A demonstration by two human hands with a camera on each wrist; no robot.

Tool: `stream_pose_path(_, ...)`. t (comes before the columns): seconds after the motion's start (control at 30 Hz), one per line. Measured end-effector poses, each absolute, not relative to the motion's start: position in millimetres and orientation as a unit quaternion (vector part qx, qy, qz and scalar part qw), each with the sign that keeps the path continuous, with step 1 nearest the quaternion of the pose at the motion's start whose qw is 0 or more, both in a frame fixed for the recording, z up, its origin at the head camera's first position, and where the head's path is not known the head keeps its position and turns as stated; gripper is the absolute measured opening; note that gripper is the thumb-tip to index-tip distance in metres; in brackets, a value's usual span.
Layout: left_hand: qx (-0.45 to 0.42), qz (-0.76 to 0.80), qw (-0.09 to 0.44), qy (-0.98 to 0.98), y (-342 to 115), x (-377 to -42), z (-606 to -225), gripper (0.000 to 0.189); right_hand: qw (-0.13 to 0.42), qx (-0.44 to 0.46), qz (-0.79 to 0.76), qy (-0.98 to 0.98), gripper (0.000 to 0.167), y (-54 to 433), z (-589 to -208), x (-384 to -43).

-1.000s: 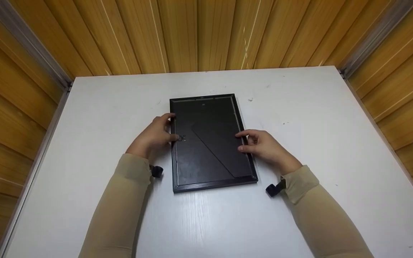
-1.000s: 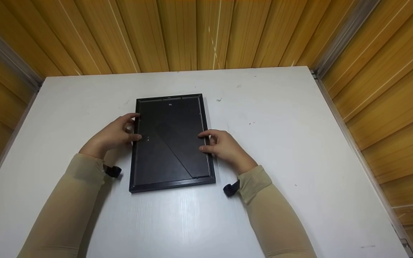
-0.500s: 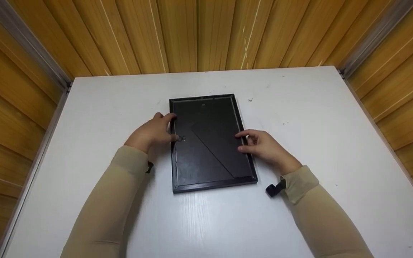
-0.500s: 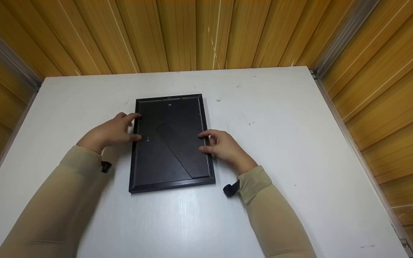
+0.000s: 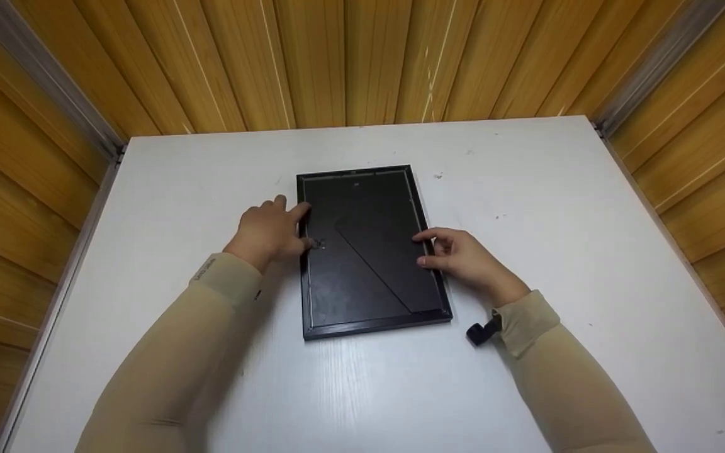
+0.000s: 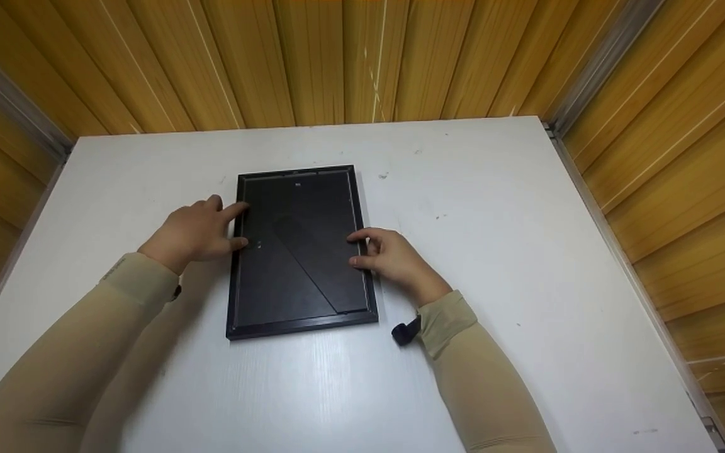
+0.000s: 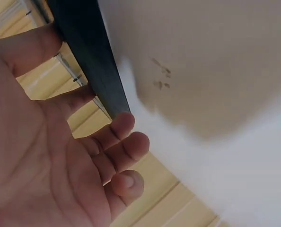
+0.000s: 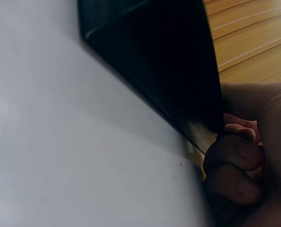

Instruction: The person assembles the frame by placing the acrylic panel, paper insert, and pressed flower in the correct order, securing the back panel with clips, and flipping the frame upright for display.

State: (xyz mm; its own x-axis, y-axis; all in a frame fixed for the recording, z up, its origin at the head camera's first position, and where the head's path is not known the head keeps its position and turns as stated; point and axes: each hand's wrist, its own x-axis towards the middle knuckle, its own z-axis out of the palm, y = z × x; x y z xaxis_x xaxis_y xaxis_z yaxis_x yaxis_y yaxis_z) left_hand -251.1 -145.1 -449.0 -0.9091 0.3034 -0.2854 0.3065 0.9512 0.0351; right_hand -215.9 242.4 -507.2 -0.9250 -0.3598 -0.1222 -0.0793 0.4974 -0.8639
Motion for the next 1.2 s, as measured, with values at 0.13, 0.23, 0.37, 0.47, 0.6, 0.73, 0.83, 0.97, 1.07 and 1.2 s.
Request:
stream_pose_path(0.13,0.161,0.02,0.162,0.973,-145.7,-247.8,-452.5,0.084,0.144,-0.127,-0.486,0.853,0.051,242.1,-508.4,-213.4)
stream_pose_path(0.23,0.15,0.106,0.188,0.965,-149.3,-248.3,-457.4,0.085,0.146,-0.127,-0.49,0.85,0.051,241.3,-508.3,-212.4)
stream_pose_path(0.37,0.139,0.227,0.192,0.945,-153.3,-252.5,-464.0,0.091,0.14,-0.128,-0.493,0.849,0.05,241.7,-506.4,-212.5)
stream_pose_path(0.47,0.133,0.282,0.186,0.932,-155.6,-251.9,-467.5,0.094,0.141,-0.134,-0.488,0.851,0.05,242.2,-504.2,-211.6)
stream_pose_path(0.6,0.11,0.311,0.186,0.925,-162.3,-242.3,-472.5,0.096,0.15,-0.143,-0.482,0.851,0.046,242.1,-500.0,-215.9)
stream_pose_path(0.73,0.097,0.326,0.188,0.921,-166.0,-233.7,-476.0,0.095,0.115,-0.126,-0.471,0.865,0.037,249.9,-491.1,-236.0)
stream_pose_path(0.83,0.099,0.334,0.188,0.918,-164.9,-230.1,-476.7,0.095,0.075,-0.126,-0.433,0.889,0.03,254.8,-483.0,-261.1)
stream_pose_path(0.97,0.103,0.338,0.186,0.917,-161.2,-227.9,-476.7,0.094,0.054,-0.162,-0.367,0.915,0.028,252.0,-478.9,-293.8)
stream_pose_path(1.07,0.103,0.341,0.189,0.915,-157.9,-226.7,-477.7,0.094,0.056,-0.178,-0.342,0.921,0.028,249.8,-480.1,-310.3)
stream_pose_path(1.2,0.104,0.347,0.195,0.912,-153.0,-226.7,-479.7,0.094,0.061,-0.188,-0.318,0.927,0.026,253.0,-480.1,-322.8)
